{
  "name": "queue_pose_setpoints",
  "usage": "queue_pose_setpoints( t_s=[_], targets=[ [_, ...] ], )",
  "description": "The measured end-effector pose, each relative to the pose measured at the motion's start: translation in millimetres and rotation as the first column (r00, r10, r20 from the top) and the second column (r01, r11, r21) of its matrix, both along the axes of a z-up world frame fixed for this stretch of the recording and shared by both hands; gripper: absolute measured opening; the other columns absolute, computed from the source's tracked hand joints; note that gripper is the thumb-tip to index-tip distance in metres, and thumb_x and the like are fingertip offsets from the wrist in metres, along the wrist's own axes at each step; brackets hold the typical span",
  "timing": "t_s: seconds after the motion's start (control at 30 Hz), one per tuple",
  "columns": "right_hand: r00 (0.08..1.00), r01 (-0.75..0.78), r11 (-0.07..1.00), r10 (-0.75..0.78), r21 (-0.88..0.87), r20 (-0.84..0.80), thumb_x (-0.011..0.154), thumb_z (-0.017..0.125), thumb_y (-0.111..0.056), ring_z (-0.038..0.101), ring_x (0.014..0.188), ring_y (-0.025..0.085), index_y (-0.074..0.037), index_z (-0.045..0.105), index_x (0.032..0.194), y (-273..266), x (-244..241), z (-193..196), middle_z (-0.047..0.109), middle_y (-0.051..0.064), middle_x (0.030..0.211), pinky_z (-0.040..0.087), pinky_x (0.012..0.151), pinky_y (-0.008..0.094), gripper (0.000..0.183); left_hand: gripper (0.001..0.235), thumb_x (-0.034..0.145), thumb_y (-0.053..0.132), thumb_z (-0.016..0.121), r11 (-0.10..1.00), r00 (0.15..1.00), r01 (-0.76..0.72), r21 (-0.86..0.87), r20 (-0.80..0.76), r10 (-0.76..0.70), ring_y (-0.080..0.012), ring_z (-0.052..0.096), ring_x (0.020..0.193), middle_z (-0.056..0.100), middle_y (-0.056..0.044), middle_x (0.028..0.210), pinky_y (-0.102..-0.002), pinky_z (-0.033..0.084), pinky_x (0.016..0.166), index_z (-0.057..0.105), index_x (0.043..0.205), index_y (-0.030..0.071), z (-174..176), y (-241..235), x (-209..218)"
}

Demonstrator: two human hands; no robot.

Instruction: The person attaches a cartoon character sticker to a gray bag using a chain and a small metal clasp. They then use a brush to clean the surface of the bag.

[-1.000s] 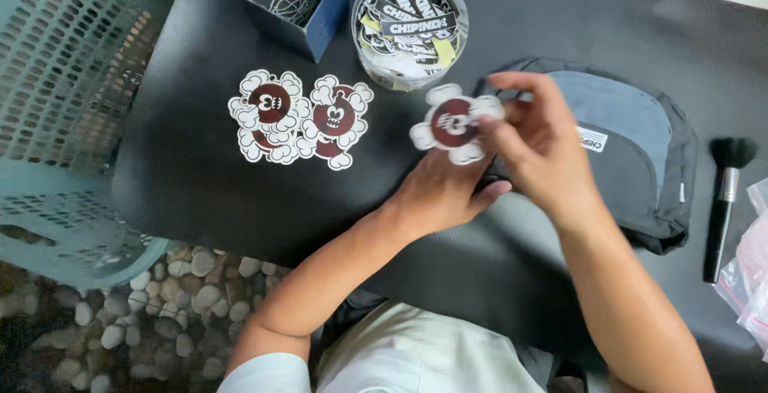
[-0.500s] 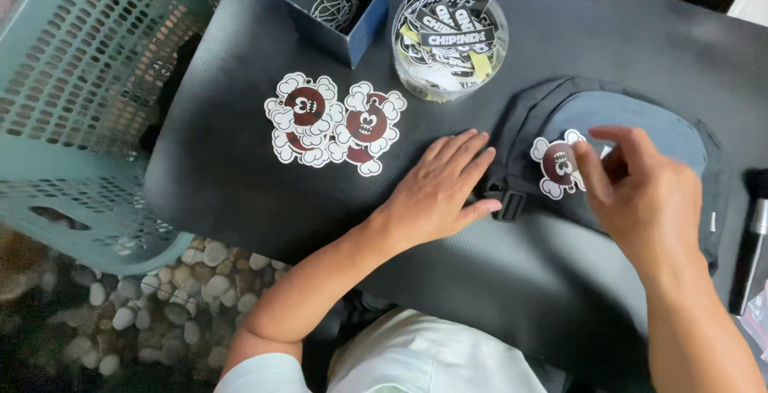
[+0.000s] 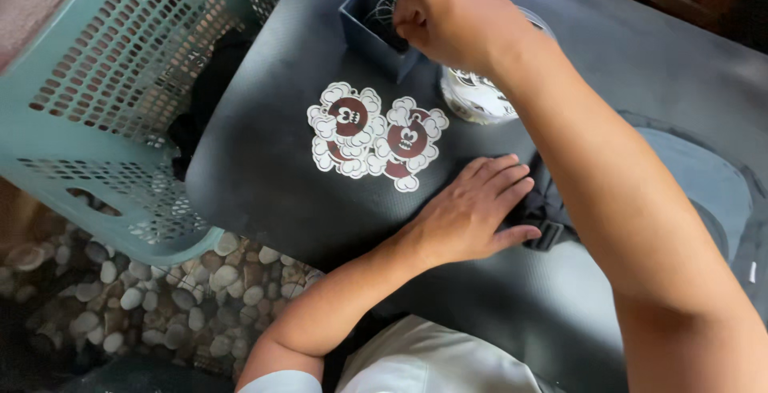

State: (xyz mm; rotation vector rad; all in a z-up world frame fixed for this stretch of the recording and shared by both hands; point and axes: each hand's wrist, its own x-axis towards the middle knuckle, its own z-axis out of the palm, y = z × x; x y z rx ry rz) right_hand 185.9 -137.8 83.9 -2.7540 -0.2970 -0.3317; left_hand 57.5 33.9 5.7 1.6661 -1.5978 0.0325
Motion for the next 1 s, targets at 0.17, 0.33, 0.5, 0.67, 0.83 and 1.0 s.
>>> queue_pose_setpoints(
  t_s=[0.17,0.33,0.5,0.67,0.83,1.0],
  targets=[
    [0.865,0.098,0.989,-0.139,-0.108,-0.482,0.08,0.069,-0.017,0.067,0.08,0.029,-0.02,0.075,0.1,7,44,3,0.072,0.003,0.089,0.051,0.066,0.045,0.021,0.057,0.097,0.048,0.058,1.0,1.0,-0.004,0.011,-0.031,0.004,-0.0367,0.055,0.133,0.063,-0.018,0.131,-0.051,0.043,0.115,0.062,0.125,-0.001,-5,0,0],
    [0.743,0.054,0.947,-0.249,-0.316,-0.621,0.083,0.063,-0.015,0.069,0.105,0.04,-0.014,0.071,0.123,20,74,-12,0.073,0.015,0.113,0.058,0.082,0.05,0.041,0.053,0.096,0.043,0.062,0.999,0.998,0.028,0.038,-0.063,-0.025,-0.0371,0.054,0.131,0.062,-0.018,0.129,-0.05,0.041,0.115,0.061,0.124,-0.002,-1,-1,5],
    [0.721,0.149,0.944,-0.307,-0.294,-0.621,0.099,0.05,-0.009,0.068,0.107,0.051,-0.004,0.069,0.125,26,74,-15,0.069,0.022,0.121,0.058,0.083,0.055,0.032,0.05,0.09,0.038,0.07,0.998,0.995,0.036,0.058,-0.096,-0.031,-0.0386,0.056,0.126,0.065,-0.019,0.122,-0.05,0.041,0.115,0.064,0.117,-0.003,-2,-1,3],
    [0.865,0.067,0.971,-0.171,-0.23,-0.472,0.087,0.057,-0.019,0.071,0.079,0.044,-0.017,0.079,0.101,8,72,6,0.075,0.017,0.089,0.056,0.065,0.052,0.025,0.053,0.097,0.041,0.061,0.999,0.995,0.017,0.035,-0.097,-0.013,-0.0379,0.054,0.135,0.061,-0.019,0.134,-0.052,0.042,0.116,0.061,0.127,-0.002,-6,-1,3],
    [0.856,0.105,0.985,-0.159,-0.136,-0.492,0.105,0.065,-0.025,0.071,0.081,0.021,-0.016,0.077,0.12,4,50,59,0.078,0.002,0.086,0.052,0.073,0.041,0.021,0.052,0.096,0.039,0.064,0.999,0.995,0.025,0.037,-0.098,-0.022,-0.038,0.054,0.135,0.062,-0.02,0.133,-0.052,0.043,0.115,0.062,0.125,-0.003,-1,-1,5],
    [0.918,0.061,0.998,-0.056,0.001,-0.393,0.103,0.066,-0.014,0.075,0.071,0.019,-0.009,0.077,0.122,-5,39,57,0.078,0.005,0.107,0.058,0.069,0.038,0.022,0.052,0.095,0.039,0.065,0.999,0.995,0.016,0.029,-0.097,-0.013,-0.0379,0.054,0.134,0.063,-0.02,0.132,-0.052,0.043,0.114,0.063,0.125,-0.004,-3,-1,4]
  ],
)
